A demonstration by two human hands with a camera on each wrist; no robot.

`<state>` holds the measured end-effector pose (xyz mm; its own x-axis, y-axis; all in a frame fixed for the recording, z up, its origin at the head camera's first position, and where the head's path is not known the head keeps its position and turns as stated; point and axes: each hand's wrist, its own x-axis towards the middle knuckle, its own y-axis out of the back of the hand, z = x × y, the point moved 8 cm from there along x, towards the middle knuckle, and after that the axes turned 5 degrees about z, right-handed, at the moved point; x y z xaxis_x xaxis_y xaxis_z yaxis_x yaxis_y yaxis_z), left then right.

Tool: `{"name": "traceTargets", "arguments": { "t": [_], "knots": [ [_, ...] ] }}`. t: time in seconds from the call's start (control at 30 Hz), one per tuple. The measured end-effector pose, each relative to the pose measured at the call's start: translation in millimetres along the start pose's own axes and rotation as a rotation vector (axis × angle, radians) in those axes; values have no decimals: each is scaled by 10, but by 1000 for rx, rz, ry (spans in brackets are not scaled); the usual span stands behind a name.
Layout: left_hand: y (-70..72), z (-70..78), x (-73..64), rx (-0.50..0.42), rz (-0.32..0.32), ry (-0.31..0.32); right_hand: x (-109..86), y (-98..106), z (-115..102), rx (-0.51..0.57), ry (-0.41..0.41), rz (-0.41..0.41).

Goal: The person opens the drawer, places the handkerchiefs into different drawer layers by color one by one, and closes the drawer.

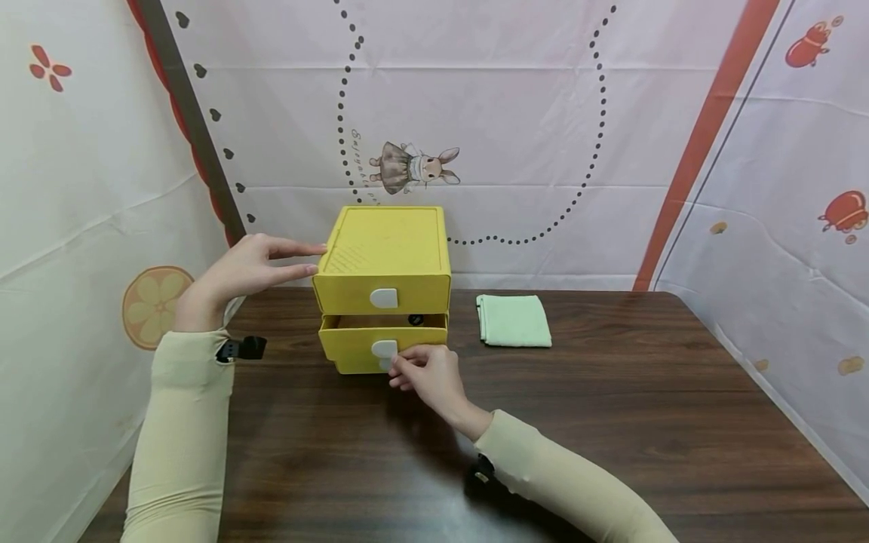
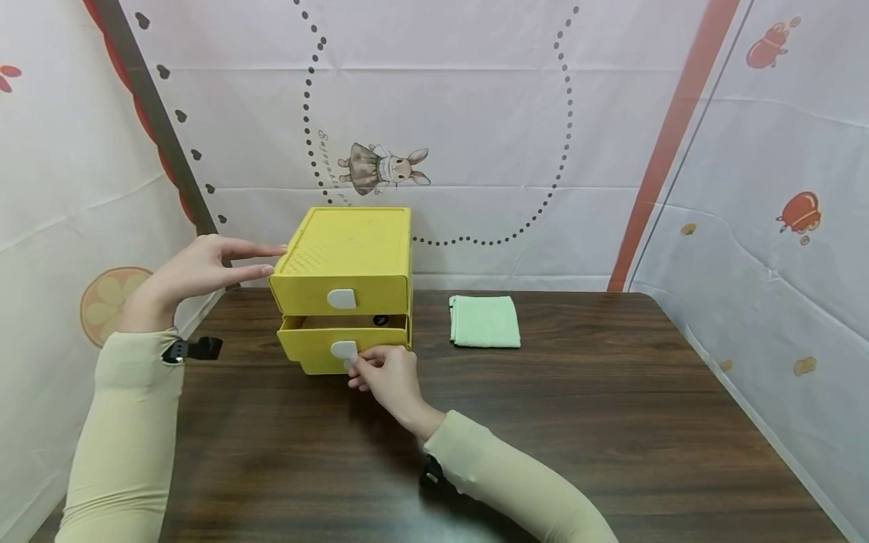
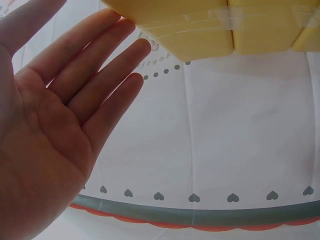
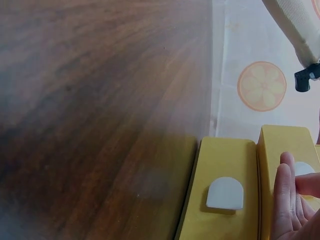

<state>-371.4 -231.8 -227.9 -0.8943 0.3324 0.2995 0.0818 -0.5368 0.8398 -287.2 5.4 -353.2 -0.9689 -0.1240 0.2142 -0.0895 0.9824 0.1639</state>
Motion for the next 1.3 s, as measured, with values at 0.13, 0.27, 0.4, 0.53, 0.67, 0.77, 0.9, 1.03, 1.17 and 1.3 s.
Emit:
{"name": "traceTargets", "arguments": {
  "t": [0.13,0.27,0.4,0.53,0.67,0.77,0.9,1.03,1.17,1.3],
  "knots": [
    [-9,-21,13,-1,-1,-2,100,-14,156,13,2,6],
    [-8,-30,14,-1,2,-3,216,-35,361,18,-2,19],
    [-5,-32,12,1,6,-4,249,-40,386,21,4,35],
    [-8,-19,6,-4,4,-14,264,-39,381,24,9,47],
    [-7,-19,2,-5,4,-14,280,-34,382,18,13,53],
    [-1,-20,1,-2,7,-14,298,-32,387,15,17,57],
    [6,-10,1,1,11,-21,332,-39,398,26,13,60],
    [7,-1,-2,1,11,-25,326,-42,334,51,10,47],
    [10,0,-7,2,11,-22,267,-33,177,55,16,27],
    [4,-3,-4,0,10,-23,222,-15,83,54,20,27]
  ]
}}
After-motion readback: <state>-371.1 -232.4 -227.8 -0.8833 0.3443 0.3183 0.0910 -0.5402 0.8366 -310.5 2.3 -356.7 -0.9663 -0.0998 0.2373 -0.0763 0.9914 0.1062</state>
